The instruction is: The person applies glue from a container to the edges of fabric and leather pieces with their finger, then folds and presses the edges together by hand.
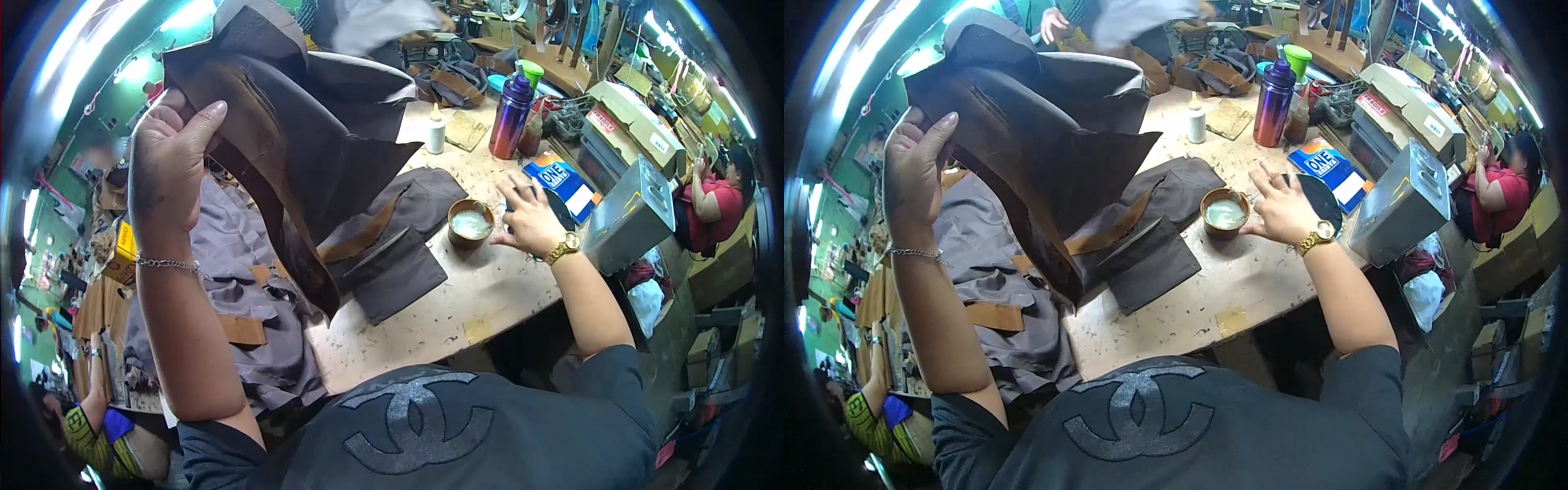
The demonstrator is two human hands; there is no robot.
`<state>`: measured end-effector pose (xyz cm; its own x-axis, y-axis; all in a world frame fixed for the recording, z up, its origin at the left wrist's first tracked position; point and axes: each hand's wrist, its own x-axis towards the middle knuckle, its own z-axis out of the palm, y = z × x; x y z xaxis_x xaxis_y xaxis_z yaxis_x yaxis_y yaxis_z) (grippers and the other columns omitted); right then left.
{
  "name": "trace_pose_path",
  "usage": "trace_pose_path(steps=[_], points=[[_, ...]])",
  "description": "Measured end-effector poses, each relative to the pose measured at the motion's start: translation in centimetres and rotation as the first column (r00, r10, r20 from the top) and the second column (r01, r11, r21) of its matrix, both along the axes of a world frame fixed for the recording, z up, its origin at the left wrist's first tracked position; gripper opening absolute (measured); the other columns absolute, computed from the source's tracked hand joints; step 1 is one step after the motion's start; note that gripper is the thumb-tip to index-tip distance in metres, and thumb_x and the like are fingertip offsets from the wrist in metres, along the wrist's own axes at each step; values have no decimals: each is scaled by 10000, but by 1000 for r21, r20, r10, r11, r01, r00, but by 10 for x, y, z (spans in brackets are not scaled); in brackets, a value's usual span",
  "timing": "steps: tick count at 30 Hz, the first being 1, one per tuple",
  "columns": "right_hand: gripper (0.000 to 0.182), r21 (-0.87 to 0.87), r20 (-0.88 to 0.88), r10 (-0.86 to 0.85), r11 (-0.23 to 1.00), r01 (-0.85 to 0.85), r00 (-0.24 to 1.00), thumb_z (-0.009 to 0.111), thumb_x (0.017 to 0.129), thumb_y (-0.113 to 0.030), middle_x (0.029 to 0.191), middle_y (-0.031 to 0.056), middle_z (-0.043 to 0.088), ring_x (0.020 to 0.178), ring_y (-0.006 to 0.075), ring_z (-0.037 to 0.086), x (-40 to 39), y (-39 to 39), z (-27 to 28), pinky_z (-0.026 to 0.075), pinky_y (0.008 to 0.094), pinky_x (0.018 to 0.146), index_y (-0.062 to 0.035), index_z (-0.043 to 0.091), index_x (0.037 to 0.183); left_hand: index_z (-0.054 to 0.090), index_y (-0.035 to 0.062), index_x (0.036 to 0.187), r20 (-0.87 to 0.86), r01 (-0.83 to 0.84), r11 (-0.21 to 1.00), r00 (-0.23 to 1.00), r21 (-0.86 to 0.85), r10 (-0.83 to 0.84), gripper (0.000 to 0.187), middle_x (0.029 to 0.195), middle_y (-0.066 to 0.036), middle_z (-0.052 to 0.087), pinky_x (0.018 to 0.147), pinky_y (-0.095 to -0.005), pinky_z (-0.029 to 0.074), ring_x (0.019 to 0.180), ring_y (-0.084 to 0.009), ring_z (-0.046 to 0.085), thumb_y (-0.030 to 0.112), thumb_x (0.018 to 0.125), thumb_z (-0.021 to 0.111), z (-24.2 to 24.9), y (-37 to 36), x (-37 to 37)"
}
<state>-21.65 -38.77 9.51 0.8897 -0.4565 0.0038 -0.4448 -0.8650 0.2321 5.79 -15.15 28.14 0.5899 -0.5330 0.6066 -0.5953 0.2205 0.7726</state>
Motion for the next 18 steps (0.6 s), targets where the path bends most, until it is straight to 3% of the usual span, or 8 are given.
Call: trace_pose_path(steps=[4,8,9,10,12,15,18], points=[[493,-48,263,151,988,-143,953,569,673,-540,1291,134,324,1254,288,178,-3,-7,-19,155,517,981,-123,618,929,524,41,678,-26,32,999,999,-33,-33,110,691,-9,517,563,-190,434,607,-58,492,40,739,615,-4,2,9],[481,11,9,31,999,-32,999,585,640,-554,1317,113,299,1270,293,139,-10,-5,-15,117,527,989,-102,658,789,537,20,714,-19,2,1000,1000,-22,-3,81,686,-6,513,558,-193,433,605,-58,490,36,735,614,-2,4,-1],[473,15,137,17,1000,-20,990,600,635,-542,1311,111,310,1273,293,132,-15,-7,-11,111,529,988,-82,659,726,543,12,729,-26,4,1000,1000,-6,-4,69,692,-11,523,560,-192,432,609,-59,493,35,739,607,-2,5,-4],[465,-34,122,-52,998,57,991,620,616,-531,1292,113,335,1263,299,153,-17,-9,-2,116,531,984,-81,658,725,543,12,729,-24,-3,1000,1000,-7,2,69,692,-11,523,560,-192,432,609,-59,493,35,739,607,-2,6,-5],[442,-131,291,-104,980,148,951,637,611,-505,1262,118,367,1244,305,187,-19,-1,30,138,538,974,-88,652,759,549,3,753,-28,64,998,998,29,-64,51,712,-21,544,565,-189,432,623,-61,502,34,749,589,-4,5,-6],[449,-215,610,-29,956,201,792,643,641,-457,1225,124,404,1208,313,244,-21,-4,57,212,517,954,-98,610,908,549,7,753,-41,75,997,996,18,-74,40,722,-24,555,569,-188,434,622,-61,507,35,757,577,-5,5,-9],[437,-131,825,54,986,99,562,650,676,-415,1148,145,472,1141,319,346,-26,-7,78,266,423,952,-101,596,974,547,13,742,-32,56,998,998,15,-56,38,711,-16,545,568,-189,437,610,-58,502,32,755,576,-4,6,-11]])
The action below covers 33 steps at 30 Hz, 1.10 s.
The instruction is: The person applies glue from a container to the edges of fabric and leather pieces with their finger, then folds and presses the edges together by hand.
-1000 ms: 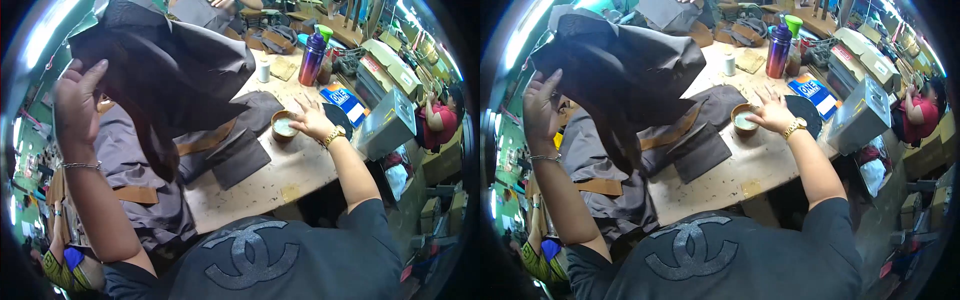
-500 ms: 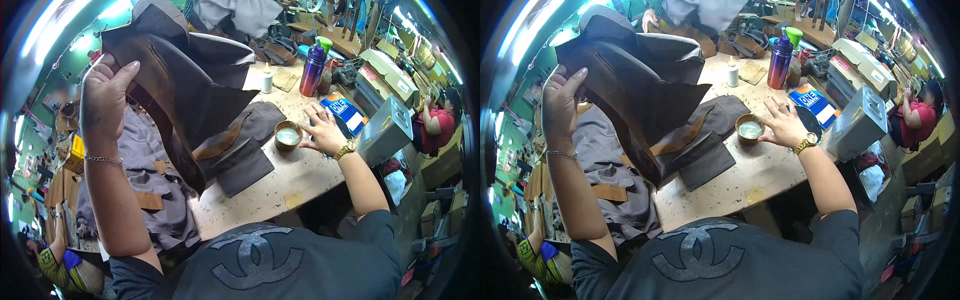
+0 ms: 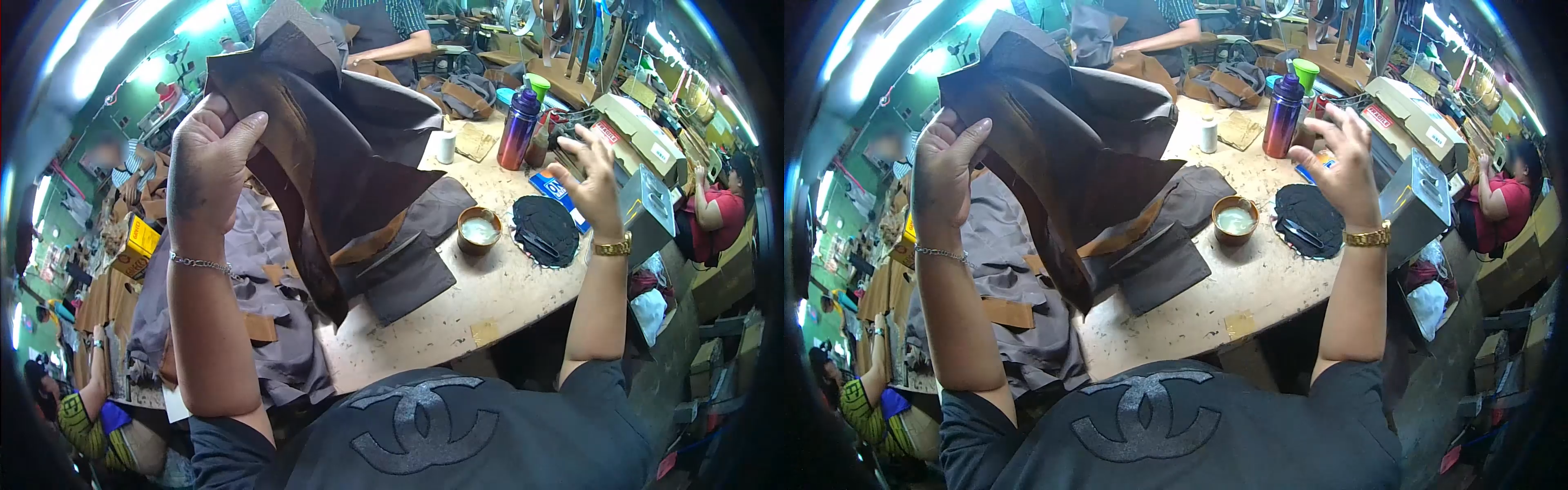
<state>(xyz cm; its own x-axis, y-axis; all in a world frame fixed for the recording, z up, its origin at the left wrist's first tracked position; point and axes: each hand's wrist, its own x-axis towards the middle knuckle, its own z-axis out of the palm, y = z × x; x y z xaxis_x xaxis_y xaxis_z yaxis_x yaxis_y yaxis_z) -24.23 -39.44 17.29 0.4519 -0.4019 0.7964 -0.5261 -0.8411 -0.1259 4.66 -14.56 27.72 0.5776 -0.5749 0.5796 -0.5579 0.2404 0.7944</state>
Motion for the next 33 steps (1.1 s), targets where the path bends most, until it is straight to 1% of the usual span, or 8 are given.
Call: trace_pose_path(steps=[4,6,8,16,20,22,28,33], points=[[415,127,167,192,969,-214,967,633,729,-367,1123,122,504,1047,239,458,-2,8,10,325,351,911,-54,579,997,537,24,715,-13,-62,996,998,-56,62,52,669,-3,526,538,-187,419,580,-49,480,27,748,577,-2,1,-4],[413,396,596,357,648,-651,719,618,761,-323,1099,94,526,1032,183,468,7,17,13,348,303,884,-16,549,1030,534,23,710,28,-70,997,997,-39,71,57,645,3,513,518,-191,399,575,-44,463,29,744,580,-4,0,-9],[431,310,809,407,318,-896,424,588,785,-296,1077,93,540,1038,155,470,25,43,21,361,259,853,-3,505,1088,523,15,691,168,-123,991,977,-54,130,76,596,15,478,466,-207,340,557,-33,410,30,732,585,-12,-4,2],[446,125,738,675,-130,-984,4,494,832,-336,1141,106,457,1111,185,389,132,140,63,309,315,916,-6,495,1131,529,9,962,-69,140,990,988,-25,-141,188,901,-49,591,660,-196,442,737,-80,549,0,775,521,-23,-5,-27],[487,103,699,714,-34,-994,48,430,855,-405,1182,113,423,1187,214,270,168,142,56,230,350,964,-12,502,1134,508,5,1008,-182,221,967,953,-127,-242,236,912,-45,588,669,-177,425,768,-66,540,-10,773,505,-26,-2,-43],[775,175,681,722,0,-985,121,292,801,-612,1318,79,215,1206,197,273,174,142,56,209,361,992,48,418,1188,509,4,1008,-109,184,980,975,-77,-192,233,927,-44,586,688,-190,427,791,-64,539,-17,776,495,-29,2,-46],[777,147,691,714,13,-989,112,209,828,-590,1342,74,176,1234,208,219,185,145,43,175,339,1009,55,333,1245,468,-40,1086,-125,233,967,961,-103,-245,323,998,-68,570,779,-208,405,876,-92,523,-89,769,429,-40,-3,-51],[785,147,633,711,276,-950,305,209,830,-591,1357,124,150,1262,218,144,184,152,41,133,329,1017,62,316,1254,476,-29,1050,257,-34,995,966,88,11,258,933,-75,587,738,-240,429,828,-104,532,-13,792,466,-51,-6,-43]])
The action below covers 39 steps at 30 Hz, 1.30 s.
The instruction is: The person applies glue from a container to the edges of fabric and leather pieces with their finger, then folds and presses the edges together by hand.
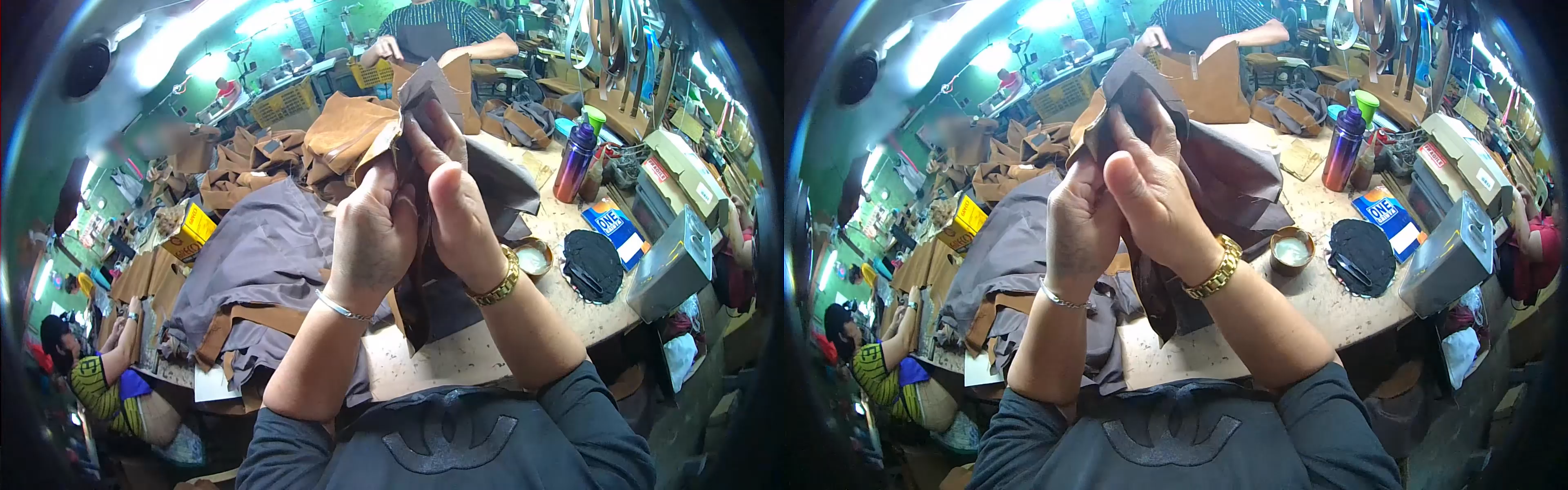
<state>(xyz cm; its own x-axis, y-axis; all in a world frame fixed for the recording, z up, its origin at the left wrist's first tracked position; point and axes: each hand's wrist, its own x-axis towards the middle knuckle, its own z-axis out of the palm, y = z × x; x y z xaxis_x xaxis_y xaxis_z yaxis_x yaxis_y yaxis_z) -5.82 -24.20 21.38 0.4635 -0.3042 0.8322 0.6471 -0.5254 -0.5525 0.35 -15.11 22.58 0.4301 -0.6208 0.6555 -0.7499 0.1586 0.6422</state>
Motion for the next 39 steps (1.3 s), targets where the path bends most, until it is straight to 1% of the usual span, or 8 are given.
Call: trace_pose_path(steps=[6,17,19,21,29,33,34,39], points=[[811,-57,-2,-126,990,126,992,233,806,-625,1348,202,148,1266,275,135,-4,11,-6,154,364,1008,44,331,1253,469,-25,1068,124,-32,999,992,-3,33,391,882,-93,591,683,-256,459,790,-114,542,175,757,598,-4,-3,1],[814,-105,51,-85,990,89,995,276,750,-686,1371,182,68,1267,260,137,-16,0,-10,159,369,1011,-28,463,1191,497,-11,1025,148,-6,1000,989,28,2,303,848,-86,600,661,-253,459,764,-111,554,145,776,571,-5,-1,-2],[808,-167,52,-162,971,168,985,255,758,-682,1379,175,62,1269,262,136,-19,-10,-10,154,372,1015,-31,471,1185,477,-10,834,335,-54,996,939,-69,75,111,727,-202,540,569,-379,440,653,-367,547,-31,726,466,-5,-1,-4],[641,-232,115,-375,890,392,920,289,798,-615,1370,233,39,1261,361,49,-18,-19,-15,37,443,1008,-155,484,1199,466,-8,801,322,-56,994,943,-91,83,74,700,-197,530,568,-392,428,654,-370,538,-26,730,473,-3,0,-11],[877,-339,71,-341,876,344,938,192,721,-732,1373,237,13,1279,312,96,-34,1,-9,97,384,1020,-40,497,1164,516,4,974,306,-55,997,950,-50,68,190,790,-115,602,602,-276,452,674,-156,582,-1,789,471,-4,0,-9],[892,-286,72,-358,887,363,931,146,720,-734,1374,221,52,1272,285,140,-34,-4,-8,125,367,1019,-46,510,1154,512,-3,967,319,-75,997,945,-3,72,180,776,-141,591,588,-289,454,666,-194,596,11,792,472,-6,2,-10],[912,-217,85,-347,909,357,934,120,713,-738,1379,193,68,1255,260,203,-32,-8,-7,168,353,1010,-39,513,1148,468,-10,825,307,-66,997,949,-26,71,96,706,-203,524,564,-401,425,658,-368,528,-7,730,481,-6,-1,-11],[906,-186,73,-400,895,406,914,130,719,-736,1385,176,60,1245,261,224,-29,-14,-9,179,354,1006,-36,509,1151,465,-10,823,316,-39,999,948,-19,43,99,705,-201,524,571,-398,425,656,-367,528,-24,726,475,-1,3,-14]])
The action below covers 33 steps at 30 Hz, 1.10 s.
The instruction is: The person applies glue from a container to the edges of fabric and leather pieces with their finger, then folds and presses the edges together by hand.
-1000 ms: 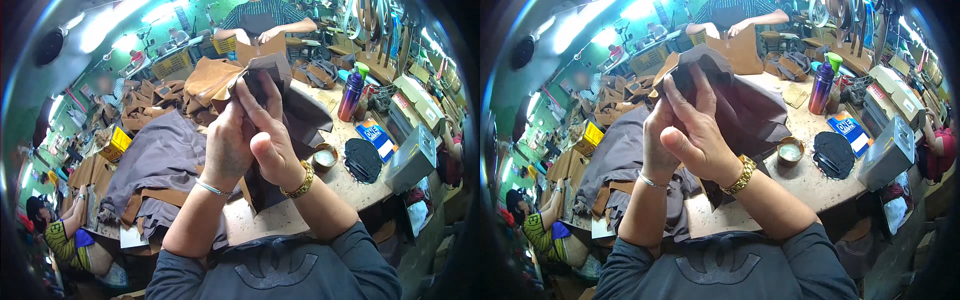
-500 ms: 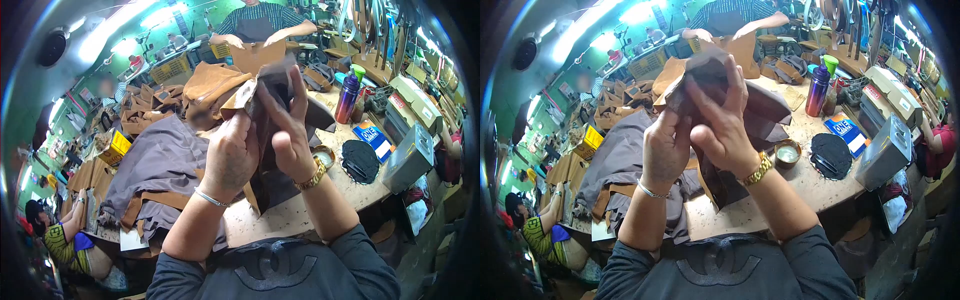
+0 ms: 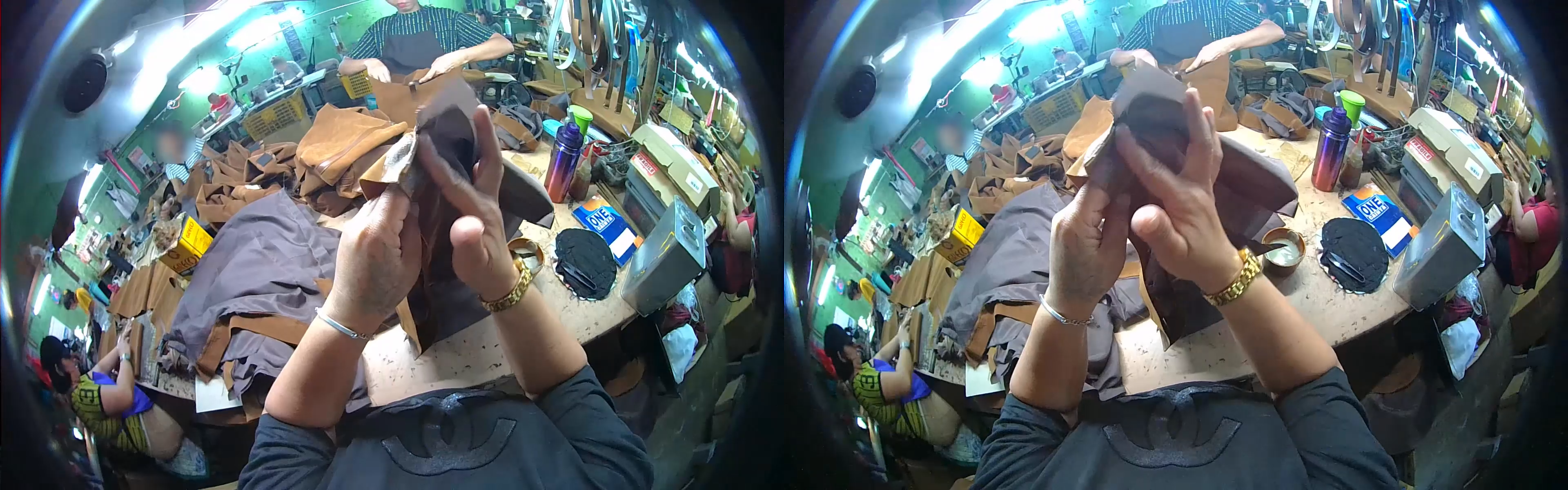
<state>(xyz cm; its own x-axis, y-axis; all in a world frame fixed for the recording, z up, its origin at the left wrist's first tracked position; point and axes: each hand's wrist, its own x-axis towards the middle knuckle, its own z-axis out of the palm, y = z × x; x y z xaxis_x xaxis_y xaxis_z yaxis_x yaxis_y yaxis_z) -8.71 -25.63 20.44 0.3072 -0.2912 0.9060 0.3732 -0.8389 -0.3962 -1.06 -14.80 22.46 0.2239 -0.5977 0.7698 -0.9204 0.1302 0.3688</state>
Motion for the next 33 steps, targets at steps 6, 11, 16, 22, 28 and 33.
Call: trace_pose_path(steps=[6,11,16,22,28,33], points=[[989,-43,7,116,992,-116,993,70,658,-788,1383,212,56,1281,322,90,-25,15,15,79,423,1015,-40,605,1021,489,-5,866,-13,76,997,997,-28,-77,142,698,-178,531,575,-377,435,656,-361,542,-33,728,478,0,-1,3],[749,-144,299,179,979,-141,937,518,763,-384,1329,217,243,1247,288,209,-66,-18,63,73,475,986,-22,172,1320,533,-2,953,-252,278,961,929,-11,-272,227,779,-94,570,586,-251,439,671,-151,551,-43,732,508,19,2,13],[920,-437,82,211,886,-155,974,632,655,-53,1338,179,216,1199,269,319,-70,-60,88,341,428,928,-85,31,1351,563,-15,962,-117,211,977,971,3,-210,244,844,-8,568,617,-177,414,704,-47,495,-73,727,532,60,13,-5],[714,-197,436,-329,874,445,838,522,747,-23,1109,251,451,1020,276,469,-96,24,112,399,343,864,10,88,1313,513,10,1053,-349,621,754,672,-215,-653,323,958,-67,568,716,-223,442,834,-124,538,-27,738,571,40,-6,-10],[629,86,604,-744,417,905,285,483,767,-27,1005,223,523,872,247,557,-171,122,94,450,301,786,23,155,1302,480,13,1091,-362,907,384,304,-172,-881,360,976,-102,560,754,-255,459,897,-168,550,-23,743,567,10,-21,-93],[610,-31,233,-942,241,970,242,468,766,0,973,210,535,836,233,559,-232,179,105,451,296,774,25,170,1298,468,-9,1085,-450,966,246,255,80,-856,437,899,-113,571,648,-232,445,788,-119,552,107,703,646,-32,-28,-173]])
